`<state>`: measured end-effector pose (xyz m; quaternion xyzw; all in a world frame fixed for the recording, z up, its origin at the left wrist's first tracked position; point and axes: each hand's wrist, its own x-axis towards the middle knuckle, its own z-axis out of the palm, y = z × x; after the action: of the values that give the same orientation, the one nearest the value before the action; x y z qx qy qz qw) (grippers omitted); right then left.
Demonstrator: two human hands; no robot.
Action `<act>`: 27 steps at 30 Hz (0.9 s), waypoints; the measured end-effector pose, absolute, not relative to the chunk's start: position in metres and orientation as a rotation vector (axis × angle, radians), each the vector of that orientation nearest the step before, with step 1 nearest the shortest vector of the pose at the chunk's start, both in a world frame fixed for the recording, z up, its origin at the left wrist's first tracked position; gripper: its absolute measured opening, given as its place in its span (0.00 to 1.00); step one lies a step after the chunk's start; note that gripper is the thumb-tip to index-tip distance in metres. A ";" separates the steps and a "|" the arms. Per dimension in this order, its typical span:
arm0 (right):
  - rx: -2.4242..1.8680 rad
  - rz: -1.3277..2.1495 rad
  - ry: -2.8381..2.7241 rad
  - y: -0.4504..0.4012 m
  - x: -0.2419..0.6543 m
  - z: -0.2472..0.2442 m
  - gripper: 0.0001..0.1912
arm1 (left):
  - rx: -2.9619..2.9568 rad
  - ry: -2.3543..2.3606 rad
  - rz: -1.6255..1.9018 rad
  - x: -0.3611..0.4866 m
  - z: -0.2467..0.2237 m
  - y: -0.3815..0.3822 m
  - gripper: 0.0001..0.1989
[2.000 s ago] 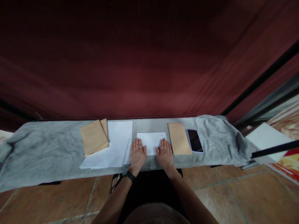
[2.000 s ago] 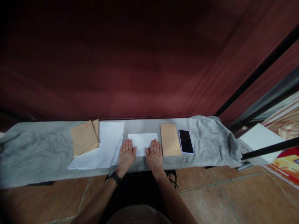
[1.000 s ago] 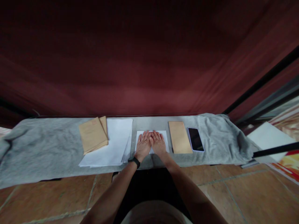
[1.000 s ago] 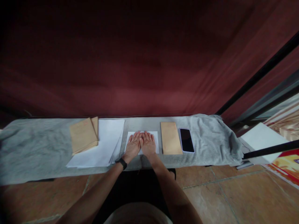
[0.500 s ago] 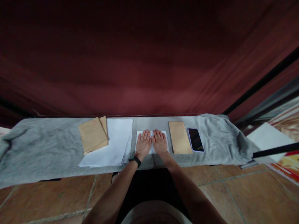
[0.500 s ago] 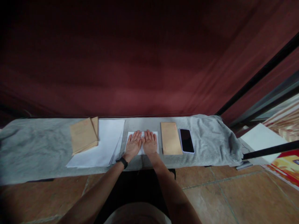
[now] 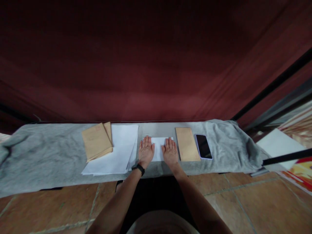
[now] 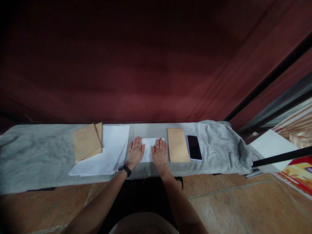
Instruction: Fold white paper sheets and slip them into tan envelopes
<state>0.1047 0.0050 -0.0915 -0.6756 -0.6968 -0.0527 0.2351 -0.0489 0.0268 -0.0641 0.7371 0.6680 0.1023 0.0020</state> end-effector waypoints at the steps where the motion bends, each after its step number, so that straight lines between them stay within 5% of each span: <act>1: -1.850 -0.160 -1.901 0.003 0.105 -0.093 0.29 | 2.309 2.102 0.327 -0.049 -0.064 0.027 0.30; 27: -1.846 -0.142 -1.855 -0.032 0.113 -0.094 0.31 | 2.464 1.843 0.402 -0.037 -0.060 0.006 0.29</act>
<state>0.1125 -0.0319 -0.0941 -0.6807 -0.6839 -0.0524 0.2575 -0.0368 0.0061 -0.0604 0.7938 0.5939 0.1296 0.0191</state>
